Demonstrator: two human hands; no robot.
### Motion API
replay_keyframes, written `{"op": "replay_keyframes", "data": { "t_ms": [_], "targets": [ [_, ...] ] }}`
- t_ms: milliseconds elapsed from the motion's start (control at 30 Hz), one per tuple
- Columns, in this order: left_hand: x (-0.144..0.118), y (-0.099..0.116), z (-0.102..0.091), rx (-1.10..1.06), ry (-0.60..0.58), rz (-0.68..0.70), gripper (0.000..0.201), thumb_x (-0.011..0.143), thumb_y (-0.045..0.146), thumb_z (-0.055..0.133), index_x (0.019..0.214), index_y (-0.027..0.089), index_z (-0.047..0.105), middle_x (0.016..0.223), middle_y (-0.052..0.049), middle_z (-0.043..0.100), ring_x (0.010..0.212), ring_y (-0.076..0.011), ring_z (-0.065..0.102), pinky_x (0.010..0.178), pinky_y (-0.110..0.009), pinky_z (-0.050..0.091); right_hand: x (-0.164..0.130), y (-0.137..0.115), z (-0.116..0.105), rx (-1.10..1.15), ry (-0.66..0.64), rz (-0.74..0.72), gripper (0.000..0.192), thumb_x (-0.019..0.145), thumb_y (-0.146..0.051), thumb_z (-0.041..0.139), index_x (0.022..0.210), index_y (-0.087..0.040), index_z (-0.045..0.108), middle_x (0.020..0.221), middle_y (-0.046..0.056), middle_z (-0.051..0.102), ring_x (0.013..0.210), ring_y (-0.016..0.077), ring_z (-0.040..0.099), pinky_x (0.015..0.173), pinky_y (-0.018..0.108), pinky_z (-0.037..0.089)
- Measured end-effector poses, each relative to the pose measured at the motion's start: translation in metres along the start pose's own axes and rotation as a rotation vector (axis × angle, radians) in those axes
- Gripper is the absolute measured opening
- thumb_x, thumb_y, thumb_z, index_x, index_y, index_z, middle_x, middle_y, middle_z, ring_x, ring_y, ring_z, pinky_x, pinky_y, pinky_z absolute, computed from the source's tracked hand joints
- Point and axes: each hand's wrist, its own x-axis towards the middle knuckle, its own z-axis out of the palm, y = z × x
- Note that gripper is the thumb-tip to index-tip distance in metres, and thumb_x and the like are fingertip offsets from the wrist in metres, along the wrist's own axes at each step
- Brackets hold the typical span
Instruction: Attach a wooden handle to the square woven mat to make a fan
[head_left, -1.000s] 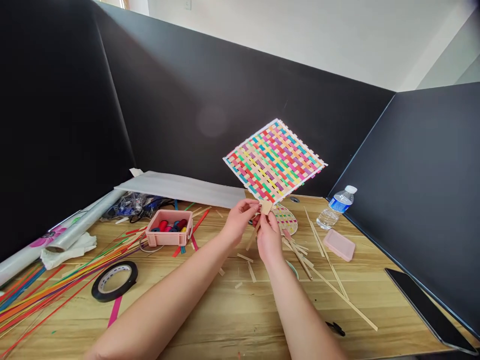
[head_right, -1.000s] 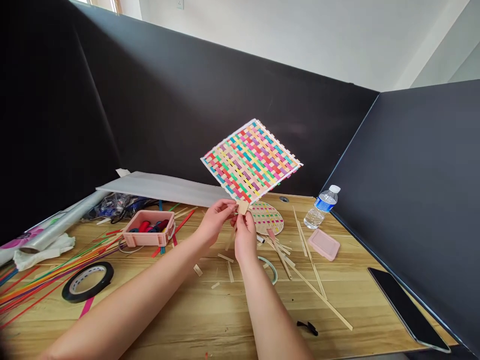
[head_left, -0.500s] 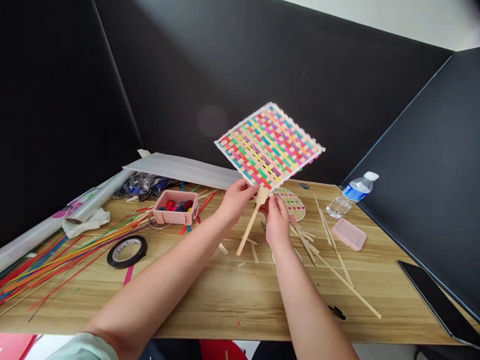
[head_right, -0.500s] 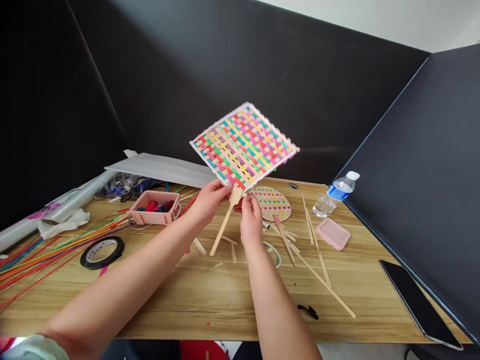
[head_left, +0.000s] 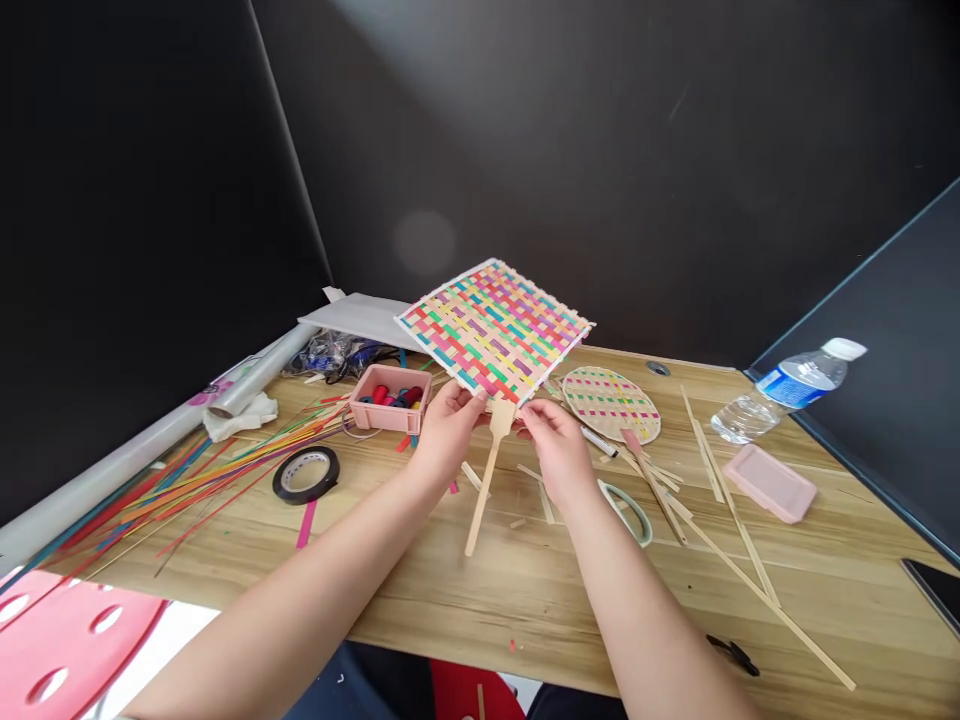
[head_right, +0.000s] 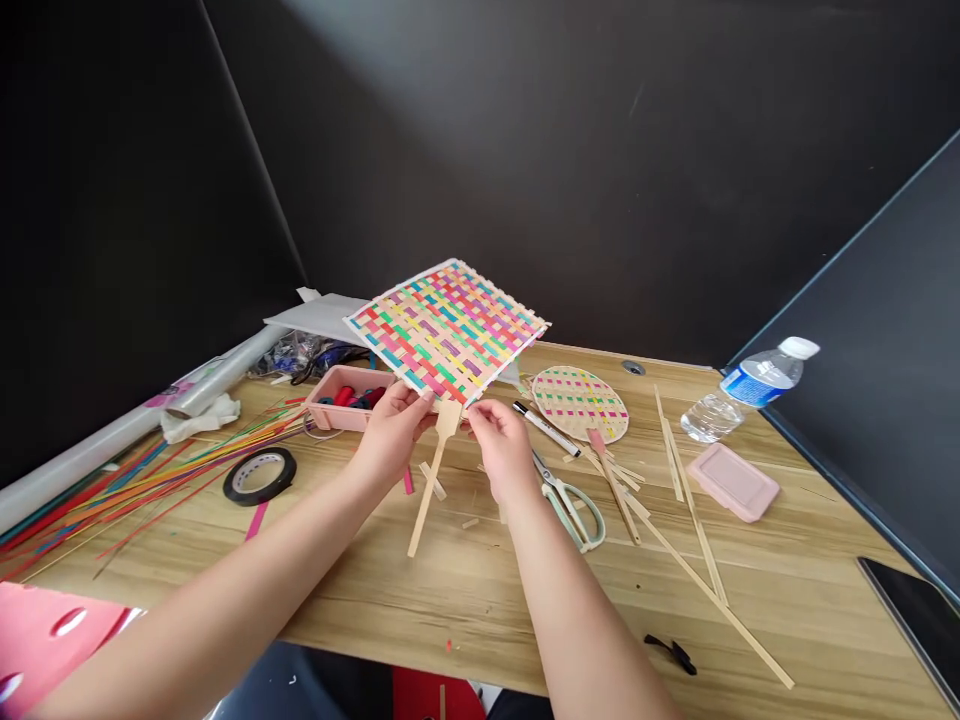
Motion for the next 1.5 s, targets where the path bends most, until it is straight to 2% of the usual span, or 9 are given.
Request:
{"op": "replay_keyframes", "data": {
  "t_ms": [200,333,500,700,1000,1133,1267,1367,1500],
  "targets": [
    [-0.010,-0.008,-0.001,0.056,-0.127,-0.084,0.043,0.070,0.042,0.076,0.105,0.020,0.062,0.104,-0.006,0.069,0.083,-0.0168,0.066,0.062,-0.023,0.050,-0.002,-0.004,0.005,0.107,0.082,0.020,0.035,0.067,-0.040,0.078,0.093,-0.022,0.066,0.080,0.000,0.065,0.060,0.0096,0.049,0.050,0.022,0.035],
    [-0.021,-0.008,0.004,0.189,-0.261,-0.249,0.035,0.074,0.045,0.071,0.090,0.016,0.061,0.083,-0.002,0.068,0.052,-0.0104,0.062,0.049,-0.022,0.043,-0.005,-0.009,0.006,0.128,0.158,-0.056,0.030,0.068,-0.036,0.079,0.091,-0.020,0.068,0.081,0.000,0.068,0.065,0.0108,0.053,0.055,0.024,0.040],
    [-0.028,-0.004,0.005,0.222,-0.290,-0.158,0.027,0.084,0.040,0.062,0.075,0.015,0.060,0.058,0.005,0.058,0.038,-0.0034,0.044,0.042,-0.019,0.029,-0.012,-0.013,0.012,0.206,0.129,-0.116,0.029,0.072,-0.032,0.078,0.097,-0.022,0.069,0.100,0.004,0.070,0.082,0.0159,0.062,0.067,0.029,0.049],
    [-0.029,-0.001,0.002,0.250,-0.328,-0.145,0.030,0.088,0.040,0.058,0.071,0.016,0.061,0.039,0.007,0.046,0.036,-0.0048,0.035,0.042,-0.019,0.026,-0.016,-0.014,0.015,0.216,0.112,-0.135,0.025,0.077,-0.029,0.075,0.100,-0.023,0.069,0.094,0.003,0.070,0.071,0.0129,0.059,0.058,0.026,0.048],
    [-0.034,-0.004,0.005,0.073,-0.315,-0.071,0.028,0.082,0.041,0.067,0.073,0.016,0.065,0.059,0.003,0.061,0.046,-0.0052,0.045,0.047,-0.019,0.034,-0.026,-0.018,0.018,0.136,0.060,-0.232,0.022,0.084,-0.030,0.068,0.105,-0.025,0.067,0.101,0.005,0.073,0.064,0.0136,0.062,0.055,0.028,0.053],
    [-0.035,-0.009,0.009,0.024,-0.350,0.021,0.024,0.081,0.042,0.069,0.086,0.018,0.069,0.081,-0.002,0.068,0.072,-0.0107,0.059,0.070,-0.022,0.048,-0.029,-0.026,0.016,0.020,0.076,-0.363,0.024,0.084,-0.030,0.068,0.108,-0.026,0.068,0.105,0.006,0.072,0.095,0.0221,0.068,0.077,0.036,0.057],
    [-0.030,-0.007,0.007,0.059,-0.211,0.147,0.028,0.080,0.040,0.071,0.100,0.020,0.067,0.095,-0.003,0.067,0.086,-0.0133,0.059,0.080,-0.025,0.048,-0.023,-0.026,0.009,-0.015,0.121,-0.438,0.022,0.083,-0.029,0.071,0.104,-0.026,0.069,0.104,0.005,0.071,0.104,0.0227,0.065,0.093,0.040,0.052],
    [-0.025,0.001,0.004,0.110,-0.071,0.164,0.023,0.079,0.040,0.072,0.086,0.019,0.067,0.079,0.000,0.063,0.073,-0.0100,0.055,0.067,-0.020,0.046,-0.017,-0.020,0.006,-0.030,0.140,-0.395,0.015,0.081,-0.034,0.072,0.094,-0.025,0.068,0.087,0.003,0.070,0.091,0.0212,0.067,0.082,0.037,0.054],
    [-0.023,0.012,0.001,0.101,-0.067,0.132,0.023,0.079,0.039,0.071,0.076,0.017,0.066,0.059,0.004,0.054,0.055,-0.0074,0.048,0.051,-0.019,0.039,-0.016,-0.014,0.006,-0.012,0.137,-0.376,0.015,0.080,-0.035,0.073,0.089,-0.024,0.067,0.082,0.002,0.068,0.083,0.0192,0.066,0.075,0.033,0.054]
  ]
}}
